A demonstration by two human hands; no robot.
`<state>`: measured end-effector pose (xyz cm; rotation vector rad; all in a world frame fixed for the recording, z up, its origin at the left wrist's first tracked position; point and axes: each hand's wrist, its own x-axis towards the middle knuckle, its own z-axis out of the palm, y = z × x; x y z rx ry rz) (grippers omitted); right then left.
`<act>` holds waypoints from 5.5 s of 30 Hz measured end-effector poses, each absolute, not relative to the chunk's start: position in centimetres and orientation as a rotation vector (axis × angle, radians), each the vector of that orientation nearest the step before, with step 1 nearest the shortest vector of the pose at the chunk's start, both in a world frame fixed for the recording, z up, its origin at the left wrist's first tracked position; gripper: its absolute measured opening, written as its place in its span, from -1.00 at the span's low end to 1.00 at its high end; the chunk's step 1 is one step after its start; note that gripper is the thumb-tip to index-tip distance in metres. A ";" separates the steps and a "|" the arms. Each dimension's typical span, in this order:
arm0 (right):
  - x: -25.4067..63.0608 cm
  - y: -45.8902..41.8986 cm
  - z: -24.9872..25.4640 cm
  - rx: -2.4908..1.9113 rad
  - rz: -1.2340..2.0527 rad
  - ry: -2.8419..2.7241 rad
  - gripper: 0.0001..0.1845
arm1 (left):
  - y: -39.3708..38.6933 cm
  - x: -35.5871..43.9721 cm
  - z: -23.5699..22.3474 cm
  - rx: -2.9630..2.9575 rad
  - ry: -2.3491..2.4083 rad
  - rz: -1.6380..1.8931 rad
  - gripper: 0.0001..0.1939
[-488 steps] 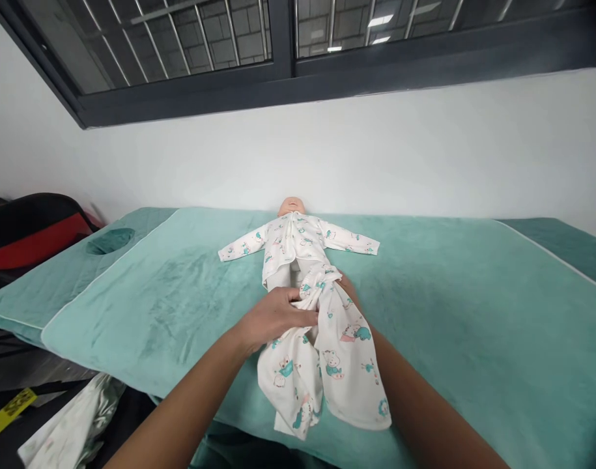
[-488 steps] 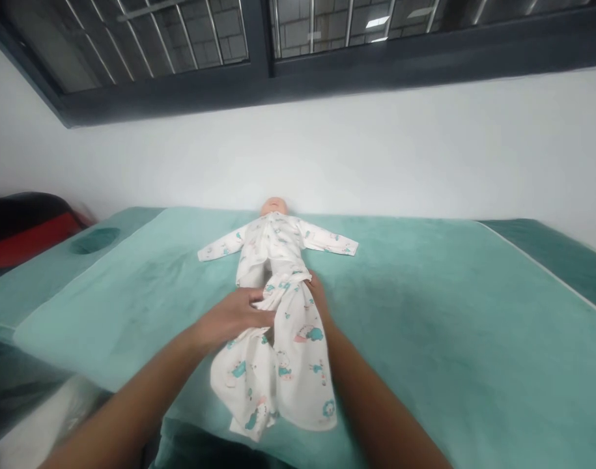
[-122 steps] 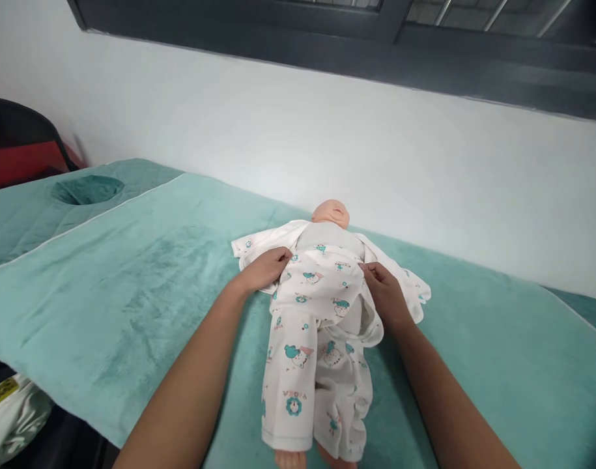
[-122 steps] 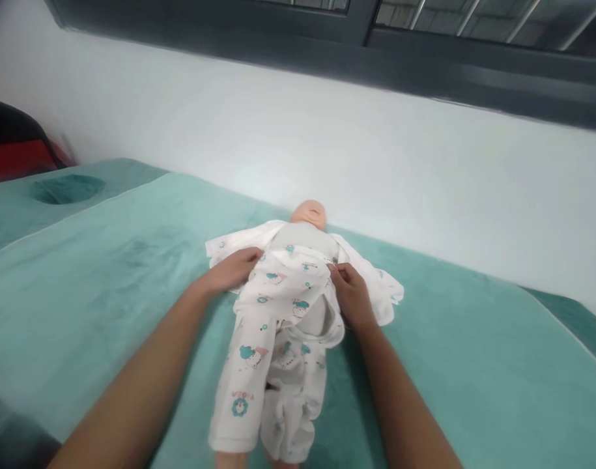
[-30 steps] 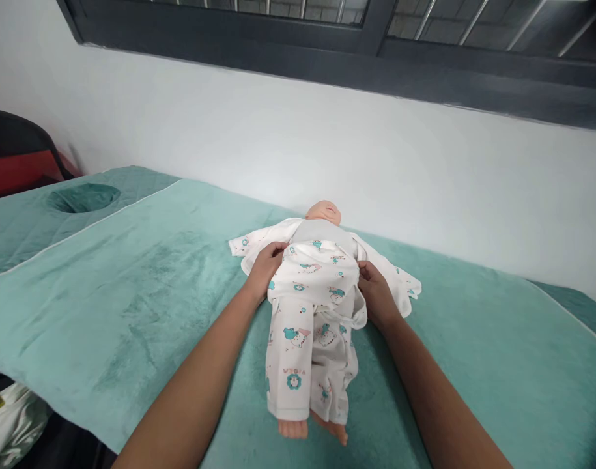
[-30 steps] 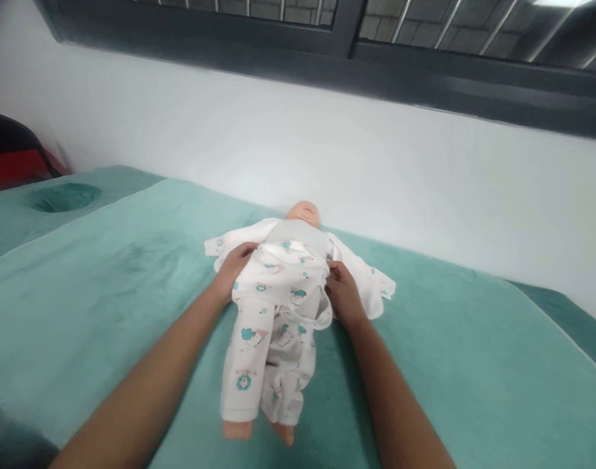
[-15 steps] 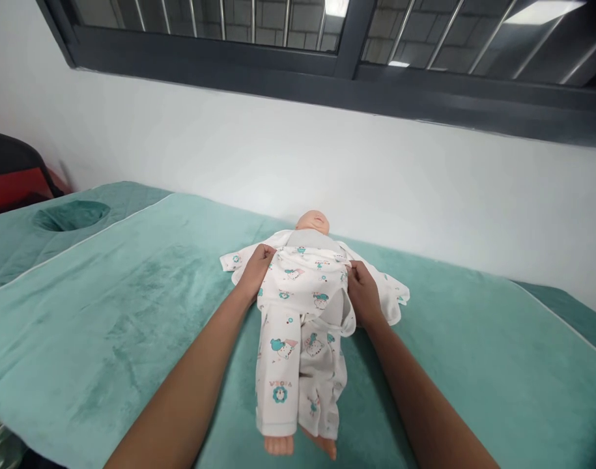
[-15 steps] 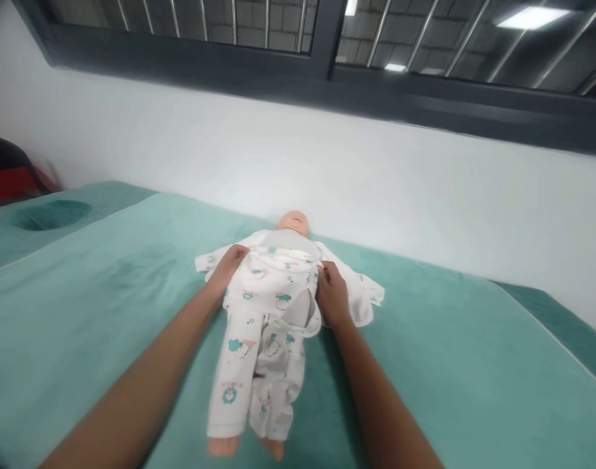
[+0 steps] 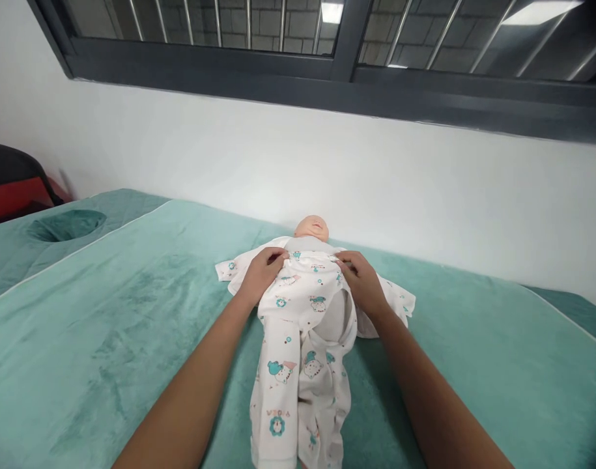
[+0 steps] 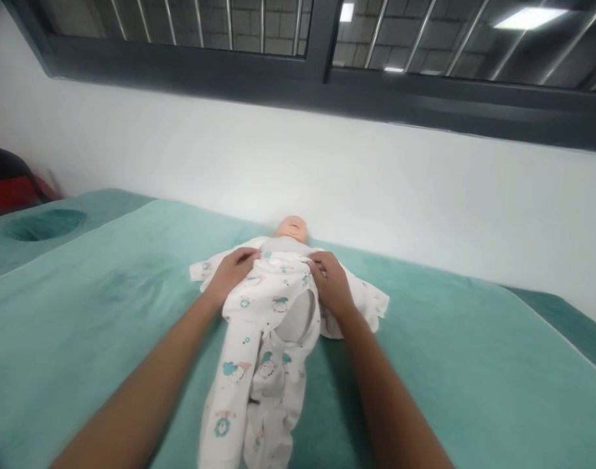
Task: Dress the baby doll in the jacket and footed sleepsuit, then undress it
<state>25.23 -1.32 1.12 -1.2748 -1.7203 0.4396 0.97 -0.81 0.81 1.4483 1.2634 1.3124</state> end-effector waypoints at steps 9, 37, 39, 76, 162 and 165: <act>23.8 2.0 3.5 -1.161 0.625 -1.992 -0.78 | 0.0 1.0 3.3 1.847 1.235 1.073 -0.69; 24.9 -0.6 0.8 -1.477 0.496 -1.598 -0.83 | 2.6 1.0 -0.3 1.926 1.402 1.284 -0.78; 25.5 -1.0 1.1 -1.520 0.546 -1.625 -0.84 | 2.8 1.2 -0.4 1.918 1.441 1.280 -0.78; 27.3 -3.0 2.2 -1.041 1.182 -1.666 -0.73 | -3.8 3.6 9.9 2.072 0.941 0.592 -0.77; 28.4 -4.6 -0.4 -1.319 1.297 -1.500 -0.75 | -2.2 -1.8 2.3 1.738 1.225 0.613 -0.87; 28.3 -4.8 -0.4 -1.276 1.373 -1.410 -0.70 | -2.4 -1.5 2.1 1.600 1.193 0.682 -0.84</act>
